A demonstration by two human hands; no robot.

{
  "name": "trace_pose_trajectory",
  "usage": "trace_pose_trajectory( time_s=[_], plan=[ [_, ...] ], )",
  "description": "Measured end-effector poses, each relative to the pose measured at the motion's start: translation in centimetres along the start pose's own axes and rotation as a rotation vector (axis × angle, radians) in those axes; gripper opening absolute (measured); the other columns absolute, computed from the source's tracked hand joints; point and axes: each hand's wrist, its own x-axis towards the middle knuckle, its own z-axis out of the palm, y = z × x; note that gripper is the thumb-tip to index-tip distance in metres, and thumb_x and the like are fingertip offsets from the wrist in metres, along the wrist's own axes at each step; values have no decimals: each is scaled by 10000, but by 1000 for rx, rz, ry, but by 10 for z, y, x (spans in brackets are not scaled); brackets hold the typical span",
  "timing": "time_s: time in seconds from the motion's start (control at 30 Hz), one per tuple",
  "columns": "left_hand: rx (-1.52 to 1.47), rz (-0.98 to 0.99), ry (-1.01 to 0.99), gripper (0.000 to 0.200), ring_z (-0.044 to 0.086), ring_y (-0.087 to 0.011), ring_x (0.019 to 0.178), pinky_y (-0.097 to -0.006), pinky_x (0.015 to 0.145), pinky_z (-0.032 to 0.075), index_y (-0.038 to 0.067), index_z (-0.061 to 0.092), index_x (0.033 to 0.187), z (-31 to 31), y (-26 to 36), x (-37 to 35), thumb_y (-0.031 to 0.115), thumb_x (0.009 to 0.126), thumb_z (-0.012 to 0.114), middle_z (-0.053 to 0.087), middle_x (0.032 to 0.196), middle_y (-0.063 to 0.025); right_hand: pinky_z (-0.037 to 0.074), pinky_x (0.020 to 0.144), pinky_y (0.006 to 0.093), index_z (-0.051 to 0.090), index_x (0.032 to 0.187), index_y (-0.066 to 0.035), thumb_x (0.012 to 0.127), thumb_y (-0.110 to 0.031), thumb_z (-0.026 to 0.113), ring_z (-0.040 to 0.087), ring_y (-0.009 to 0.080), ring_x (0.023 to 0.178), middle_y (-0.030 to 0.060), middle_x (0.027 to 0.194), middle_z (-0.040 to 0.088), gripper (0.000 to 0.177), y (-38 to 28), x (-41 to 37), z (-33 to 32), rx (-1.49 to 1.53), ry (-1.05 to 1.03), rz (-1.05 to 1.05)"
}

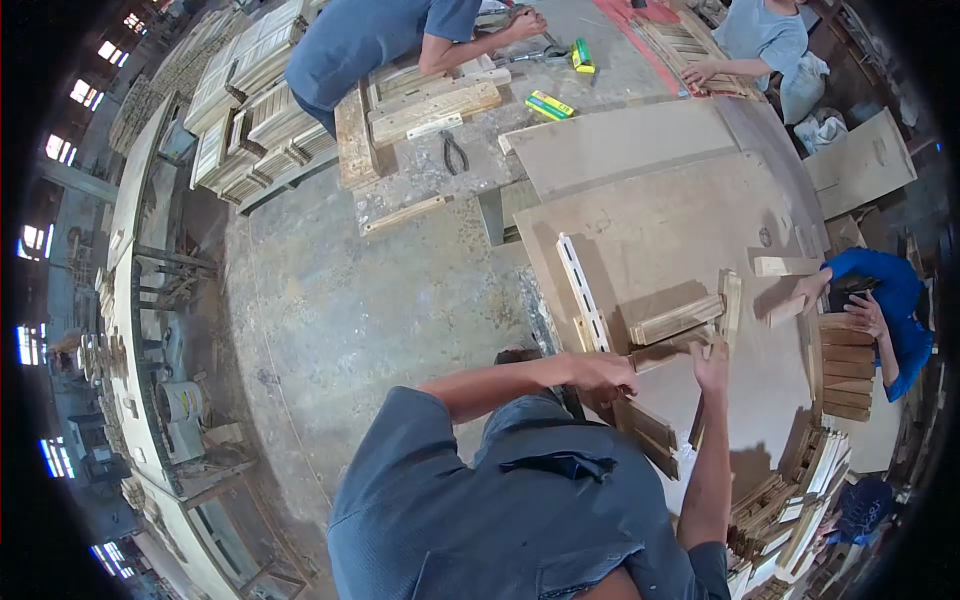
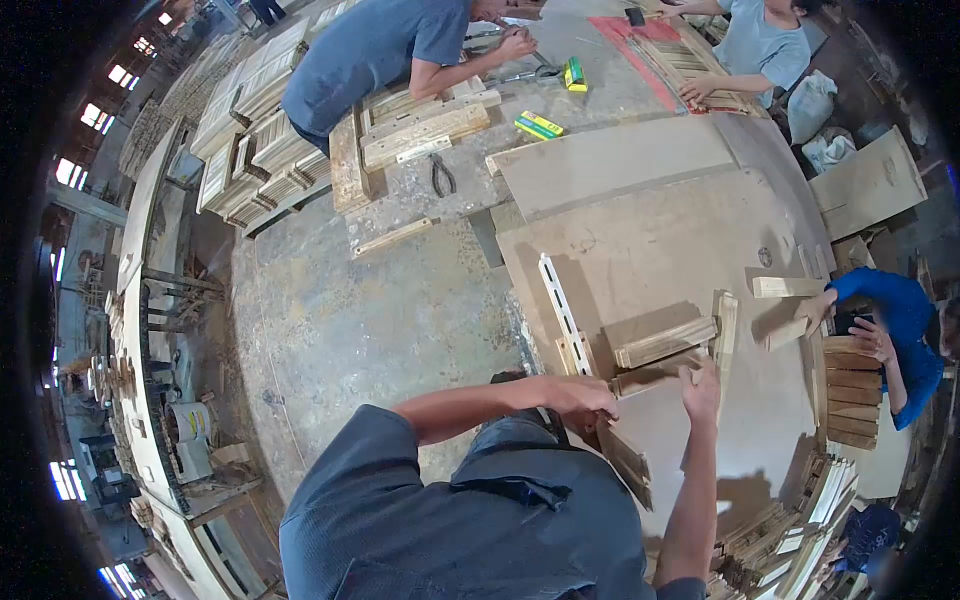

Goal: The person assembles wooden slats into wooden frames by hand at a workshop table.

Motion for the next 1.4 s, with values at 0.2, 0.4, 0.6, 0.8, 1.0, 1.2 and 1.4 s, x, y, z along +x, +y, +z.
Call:
trace_pose_trajectory(
  time_s=[0.2,0.4,0.6,0.8,1.0,1.2,1.4],
  plan=[
    [-70,-76,181,427,678,-405,924,-459,787,533,8,678,1138,-8,11,-24,65,715,677,707,980,-218,460,1069,433,490,1460,20,847,-224,766,630,319,1224,235,1296,639,714,16,1,47,-49,263,69],
    [-359,-309,417,279,722,-307,964,-377,860,563,5,691,1165,-21,34,-28,91,900,688,726,1032,-192,539,805,325,661,1150,-23,791,-123,825,658,170,886,58,972,703,407,-2,-8,-13,542,118,120],
    [-138,-301,567,314,740,-312,969,-377,840,580,17,715,1171,-39,20,-3,179,903,685,747,1081,-192,541,724,353,641,1183,-10,829,-126,777,665,175,778,109,931,712,397,-102,-38,-102,612,141,245],
    [-238,-150,35,603,686,-214,1091,-338,940,530,7,569,1430,-61,12,12,374,975,720,733,1204,-161,535,662,349,594,1276,-41,809,-34,687,657,269,680,151,824,663,475,-202,-70,-156,131,-126,-248],
    [-503,-289,-253,376,616,-77,1023,-300,911,511,-24,662,1278,-51,-5,5,171,966,739,747,1145,-52,510,684,515,596,1188,-89,770,-67,585,667,410,742,214,804,659,418,-211,-78,-141,83,-110,-430],
    [-651,-111,-189,270,611,-80,996,-285,890,508,-34,682,1211,-27,-27,3,60,961,720,733,1081,-29,490,650,516,595,1105,-66,782,-90,595,633,425,698,210,727,631,324,-230,-73,-148,-76,-290,-340],
    [-573,-173,-114,251,610,-84,998,-295,868,518,-35,684,1194,-31,-19,0,67,966,715,735,1074,-37,483,625,511,586,1053,-60,795,-69,587,640,409,674,197,706,627,258,-236,-61,-141,-185,-271,-386]
  ],
)
